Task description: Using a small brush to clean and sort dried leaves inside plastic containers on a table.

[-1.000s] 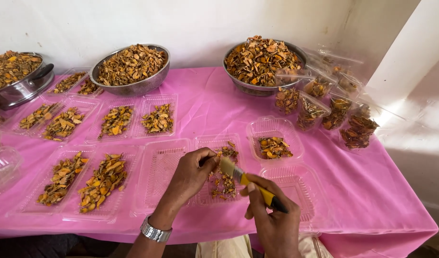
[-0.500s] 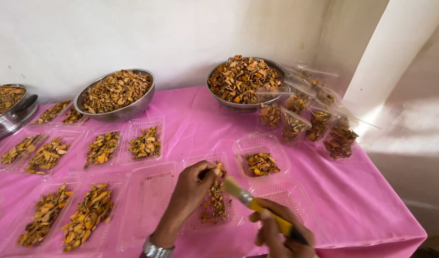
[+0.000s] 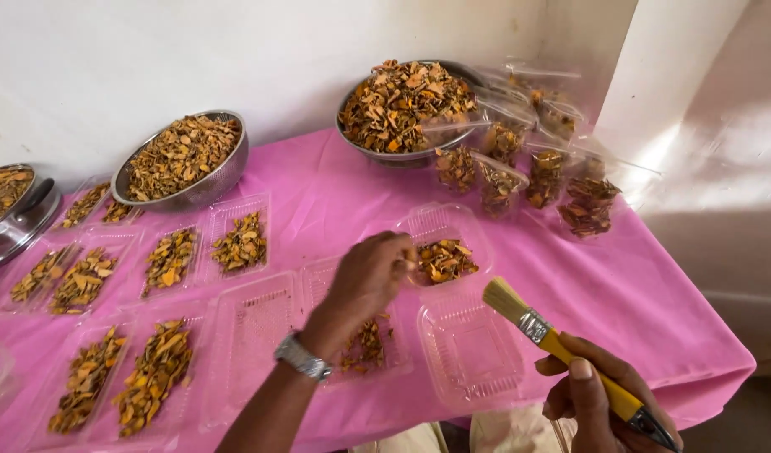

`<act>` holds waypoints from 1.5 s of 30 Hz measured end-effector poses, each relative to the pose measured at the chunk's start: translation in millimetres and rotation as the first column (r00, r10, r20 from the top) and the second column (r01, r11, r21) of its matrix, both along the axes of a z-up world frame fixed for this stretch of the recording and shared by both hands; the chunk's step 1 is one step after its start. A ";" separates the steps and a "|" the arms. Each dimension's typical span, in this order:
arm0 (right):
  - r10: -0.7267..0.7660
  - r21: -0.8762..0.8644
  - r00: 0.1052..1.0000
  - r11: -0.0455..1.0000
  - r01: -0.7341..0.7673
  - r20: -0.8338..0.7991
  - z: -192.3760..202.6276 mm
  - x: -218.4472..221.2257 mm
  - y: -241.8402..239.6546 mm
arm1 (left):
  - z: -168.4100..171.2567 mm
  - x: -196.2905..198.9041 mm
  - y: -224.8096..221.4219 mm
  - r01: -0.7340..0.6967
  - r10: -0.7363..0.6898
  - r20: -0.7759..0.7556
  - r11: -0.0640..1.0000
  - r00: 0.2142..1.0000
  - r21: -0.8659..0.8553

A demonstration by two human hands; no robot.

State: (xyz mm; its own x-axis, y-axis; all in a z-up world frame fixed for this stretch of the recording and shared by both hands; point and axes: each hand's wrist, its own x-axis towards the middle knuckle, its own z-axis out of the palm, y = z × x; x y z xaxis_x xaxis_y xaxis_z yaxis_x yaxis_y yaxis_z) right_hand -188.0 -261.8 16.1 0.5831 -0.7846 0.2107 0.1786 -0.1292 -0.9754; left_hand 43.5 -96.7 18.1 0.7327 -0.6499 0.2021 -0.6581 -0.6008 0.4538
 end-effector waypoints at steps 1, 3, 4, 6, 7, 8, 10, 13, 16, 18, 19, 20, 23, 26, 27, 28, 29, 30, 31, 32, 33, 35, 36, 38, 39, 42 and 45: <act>0.001 0.000 1.000 1.000 -0.001 0.012 0.5 -1.8 -1.7 | 6.3 -3.7 11.7 -0.060 0.060 0.034 0.998 0.998 0.006; 0.007 -0.003 1.000 1.000 -0.007 0.030 0.9 -4.5 -0.8 | 7.9 -11.7 31.2 -0.125 0.124 0.074 0.992 0.990 0.006; -0.004 0.015 0.999 1.000 0.003 0.042 0.9 -5.7 1.8 | 3.1 -16.3 39.0 -0.201 0.195 0.070 0.974 0.978 0.102; 0.008 0.025 0.998 1.000 -0.010 0.069 4.1 -4.9 8.5 | -12.5 -24.5 51.3 -0.299 0.288 0.086 0.937 0.954 0.183; 0.021 0.039 0.998 0.999 -0.023 0.066 6.9 -5.0 13.0 | -23.9 -27.2 53.7 -0.312 0.294 0.113 0.927 0.949 0.208; 0.033 0.053 0.997 0.998 -0.037 0.063 9.6 -4.9 17.0 | -35.3 -29.2 55.3 -0.325 0.300 0.139 0.916 0.944 0.234; 0.058 0.018 0.996 0.998 -0.059 0.062 9.7 -8.8 18.8 | -41.7 -26.1 59.9 -0.320 0.293 0.149 0.922 0.944 0.219; 0.076 0.000 0.996 0.997 -0.076 0.055 7.7 -13.2 16.4 | -22.0 -34.1 55.8 -0.320 0.325 -0.001 0.932 0.946 0.170; 0.088 -0.009 0.992 0.996 -0.088 0.089 9.2 -12.4 20.7 | 4.7 -44.2 59.4 -0.391 0.402 -0.240 0.915 0.884 0.094; 0.103 -0.033 0.988 0.994 -0.100 0.116 6.9 -9.1 26.1 | 14.6 -50.1 66.3 -0.448 0.441 -0.329 0.892 0.835 0.059; 0.181 -0.054 0.976 0.983 -0.176 0.121 3.9 -5.6 29.0 | 18.2 -52.4 70.8 -0.477 0.414 -0.400 0.876 0.818 -0.069; 0.258 -0.074 0.958 0.965 -0.250 0.124 1.0 -2.1 31.8 | 21.8 -54.9 75.2 -0.506 0.376 -0.465 0.840 0.802 -0.193; 0.378 -0.149 0.924 0.918 -0.367 0.055 -1.5 18.9 55.2 | 19.6 -56.6 82.9 -0.540 0.326 -0.549 0.792 0.769 -0.285; 0.526 -0.125 0.850 0.846 -0.518 0.037 2.7 36.3 79.7 | 0.4 -53.7 88.0 -0.509 0.066 -0.652 0.685 0.756 -0.521; 0.527 -0.125 0.849 0.845 -0.519 0.038 -3.9 40.0 81.9 | 0.4 -54.6 86.2 -0.510 0.067 -0.651 0.685 0.756 -0.521; 0.508 -0.156 0.861 0.852 -0.500 0.016 -10.5 44.1 84.3 | 0.3 -55.0 84.6 -0.561 0.055 -0.683 0.619 0.729 -0.550; 0.490 -0.187 0.871 0.856 -0.483 -0.007 -17.8 47.8 87.0 | -0.9 -56.2 83.5 -0.613 0.039 -0.714 0.546 0.699 -0.571; 0.493 -0.187 0.870 0.854 -0.486 -0.009 -9.2 43.2 88.4 | -0.1 -57.1 84.8 -0.616 0.041 -0.715 0.544 0.698 -0.570; 0.451 -0.075 0.893 0.890 -0.450 -0.008 -0.9 38.1 89.2 | 0.0 -58.2 85.3 -0.600 -0.005 -0.715 0.540 0.699 -0.590; 0.407 0.038 0.913 0.913 -0.406 -0.014 7.2 33.1 89.5 | -0.2 -59.3 85.2 -0.584 -0.050 -0.713 0.535 0.699 -0.610; 0.402 0.040 0.915 0.915 -0.401 -0.019 2.7 37.3 89.0 | -1.0 -60.6 83.9 -0.585 -0.054 -0.717 0.538 0.695 -0.607; 0.469 -0.059 0.883 0.881 -0.469 -0.023 -4.8 46.7 87.2 | -0.1 -62.3 81.0 -0.566 -0.015 -0.694 0.567 0.720 -0.599; 0.466 -0.058 0.885 0.883 -0.466 -0.023 -2.4 42.8 86.5 | -1.9 -60.6 81.5 -0.564 -0.017 -0.694 0.569 0.720 -0.598; 0.410 -0.005 0.908 0.911 -0.411 0.082 2.3 37.0 86.4 | -5.5 -57.5 86.0 -0.562 -0.033 -0.708 0.582 0.705 -0.587; 0.411 -0.002 0.908 0.911 -0.412 0.077 2.6 37.1 84.2 | -2.6 -58.9 84.8 -0.567 -0.032 -0.713 0.582 0.701 -0.583; 0.499 -0.035 0.865 0.865 -0.501 -0.050 -2.0 33.3 72.9 | 6.7 -58.6 73.7 -0.575 0.007 -0.715 0.600 0.699 -0.556; 0.368 -0.119 0.924 0.927 -0.355 0.104 -4.7 22.4 63.3 | 18.2 -50.2 50.8 -0.518 0.144 -0.654 0.742 0.742 -0.425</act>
State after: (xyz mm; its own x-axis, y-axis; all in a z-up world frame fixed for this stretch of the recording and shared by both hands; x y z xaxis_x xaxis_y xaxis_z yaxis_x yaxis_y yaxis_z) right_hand -165.6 -198.5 11.4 0.7883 -0.4978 0.3617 0.3475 -0.1250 -0.9293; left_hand -6.7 -45.8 36.3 0.9666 -0.2445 -0.0766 0.0155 -0.2428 0.9699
